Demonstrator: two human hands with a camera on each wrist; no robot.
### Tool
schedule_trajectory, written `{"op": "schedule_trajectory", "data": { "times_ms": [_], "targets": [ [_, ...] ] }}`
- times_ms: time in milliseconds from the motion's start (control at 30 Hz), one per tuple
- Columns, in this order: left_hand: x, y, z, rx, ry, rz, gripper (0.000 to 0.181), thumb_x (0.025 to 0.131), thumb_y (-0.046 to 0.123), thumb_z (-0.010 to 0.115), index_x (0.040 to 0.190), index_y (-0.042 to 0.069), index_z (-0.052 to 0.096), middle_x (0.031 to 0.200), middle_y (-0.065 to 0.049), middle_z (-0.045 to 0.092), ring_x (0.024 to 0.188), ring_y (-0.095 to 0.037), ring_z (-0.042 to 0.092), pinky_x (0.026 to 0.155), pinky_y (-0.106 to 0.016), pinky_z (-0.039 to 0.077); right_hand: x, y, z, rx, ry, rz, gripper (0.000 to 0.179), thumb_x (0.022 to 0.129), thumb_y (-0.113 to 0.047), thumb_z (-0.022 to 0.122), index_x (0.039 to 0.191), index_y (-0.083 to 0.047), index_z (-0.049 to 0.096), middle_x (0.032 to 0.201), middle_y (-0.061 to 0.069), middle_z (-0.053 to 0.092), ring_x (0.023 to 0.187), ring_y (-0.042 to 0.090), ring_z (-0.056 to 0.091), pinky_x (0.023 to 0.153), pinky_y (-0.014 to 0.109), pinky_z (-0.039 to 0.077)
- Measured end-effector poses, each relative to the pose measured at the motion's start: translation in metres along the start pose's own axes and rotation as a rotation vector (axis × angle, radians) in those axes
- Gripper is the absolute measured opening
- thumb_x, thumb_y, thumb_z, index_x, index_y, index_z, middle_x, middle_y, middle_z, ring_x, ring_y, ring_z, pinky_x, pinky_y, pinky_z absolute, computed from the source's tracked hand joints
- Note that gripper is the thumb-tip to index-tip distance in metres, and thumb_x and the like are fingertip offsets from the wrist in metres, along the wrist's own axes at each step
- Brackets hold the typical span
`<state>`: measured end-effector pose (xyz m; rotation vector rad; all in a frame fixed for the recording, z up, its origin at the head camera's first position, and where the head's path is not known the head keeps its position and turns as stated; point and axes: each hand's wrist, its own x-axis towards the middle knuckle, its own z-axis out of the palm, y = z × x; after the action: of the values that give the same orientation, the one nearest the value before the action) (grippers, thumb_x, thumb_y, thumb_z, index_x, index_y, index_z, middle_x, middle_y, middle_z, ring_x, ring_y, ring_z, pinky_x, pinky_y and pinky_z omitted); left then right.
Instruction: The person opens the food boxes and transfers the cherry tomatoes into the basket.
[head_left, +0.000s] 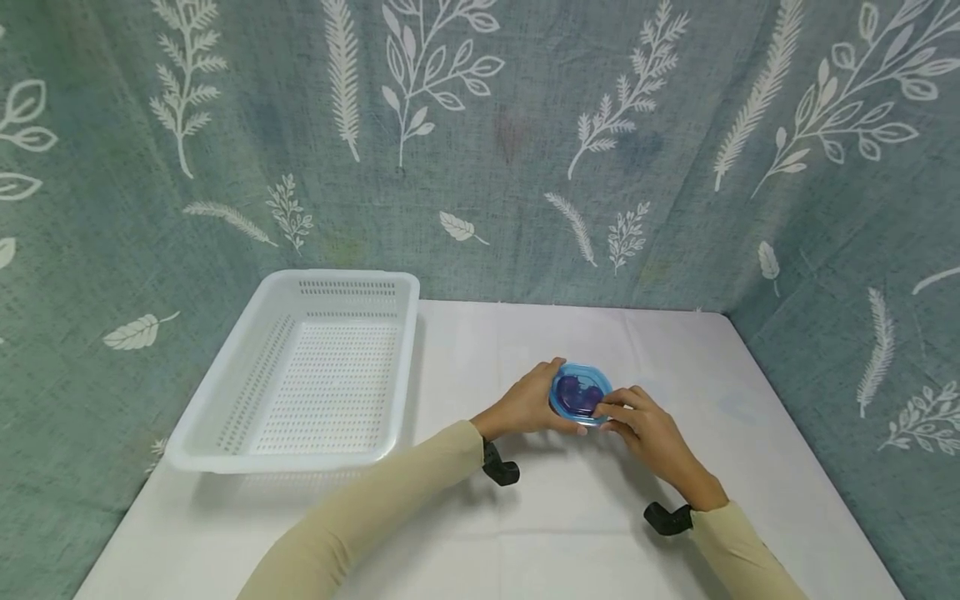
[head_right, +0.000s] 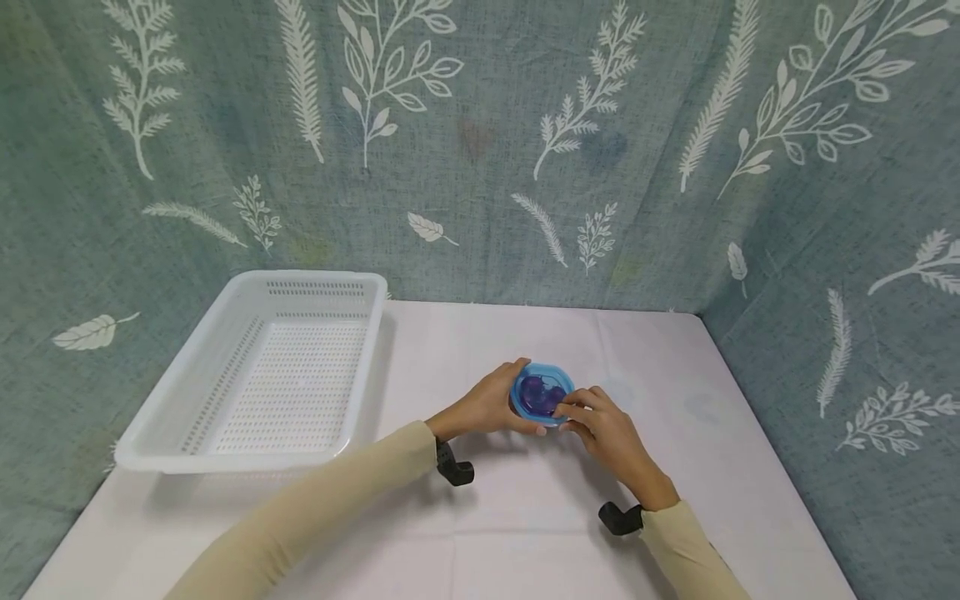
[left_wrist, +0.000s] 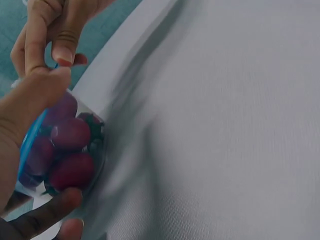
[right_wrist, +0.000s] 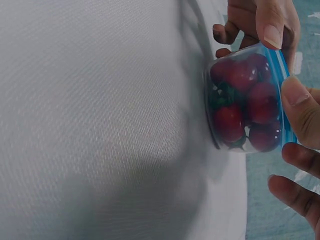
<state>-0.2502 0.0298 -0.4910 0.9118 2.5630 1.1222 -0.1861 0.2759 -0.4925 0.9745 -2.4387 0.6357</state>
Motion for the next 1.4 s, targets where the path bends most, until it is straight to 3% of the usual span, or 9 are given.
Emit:
{"op": "schedule_trajectory", "data": {
  "times_ms": [167,300,633,1133,1400],
  "targets": [
    [0.003,-0.01,0.003,-0.025,-0.035,0.012,0.121,0.077,0.059,0.085,0.164,0.009,0.018,0.155,-0.011,0.042,0.135,-0.022,0.049,0.107,-0.042,0.045,-0.001,0.0,0.001,-0.005,0.001,-0.001,0.034,0.074,0.008,0.085,0.103,-0.009,0.08,0.11,0.0,0.067,0.099,0.017,0.059,0.076,0.023,0.053],
    [0.004,-0.011,0.002,-0.056,-0.06,0.0,0.123,0.077,0.057,0.086,0.166,0.015,0.013,0.157,-0.01,0.041,0.137,-0.022,0.048,0.108,-0.043,0.044,-0.001,0.0,0.001,-0.01,0.001,0.004,0.033,0.074,0.008,0.086,0.102,-0.008,0.08,0.11,0.0,0.067,0.099,0.017,0.059,0.073,0.028,0.056],
    [0.003,-0.007,0.001,-0.157,-0.033,-0.003,0.114,0.073,0.055,0.09,0.16,0.012,0.03,0.145,-0.004,0.049,0.126,-0.017,0.053,0.101,-0.039,0.047,-0.002,-0.003,0.001,-0.042,0.023,-0.001,0.036,0.071,0.013,0.086,0.102,-0.005,0.079,0.107,0.004,0.067,0.098,0.02,0.063,0.071,0.035,0.059],
    [0.002,0.001,0.004,-0.12,-0.001,-0.046,0.118,0.069,0.055,0.092,0.16,0.01,0.031,0.143,-0.004,0.051,0.124,-0.017,0.055,0.101,-0.039,0.048,-0.004,-0.005,0.004,-0.096,0.069,-0.037,0.036,0.07,0.017,0.085,0.101,-0.002,0.079,0.105,0.007,0.067,0.091,0.02,0.063,0.066,0.031,0.056],
    [0.002,0.0,0.001,-0.077,-0.012,-0.028,0.116,0.071,0.058,0.09,0.16,0.012,0.031,0.144,-0.005,0.051,0.126,-0.018,0.055,0.101,-0.041,0.048,-0.003,-0.003,-0.005,-0.053,0.024,-0.034,0.036,0.072,0.006,0.089,0.103,-0.007,0.079,0.11,0.005,0.068,0.093,0.018,0.057,0.07,0.025,0.052]
  ]
}}
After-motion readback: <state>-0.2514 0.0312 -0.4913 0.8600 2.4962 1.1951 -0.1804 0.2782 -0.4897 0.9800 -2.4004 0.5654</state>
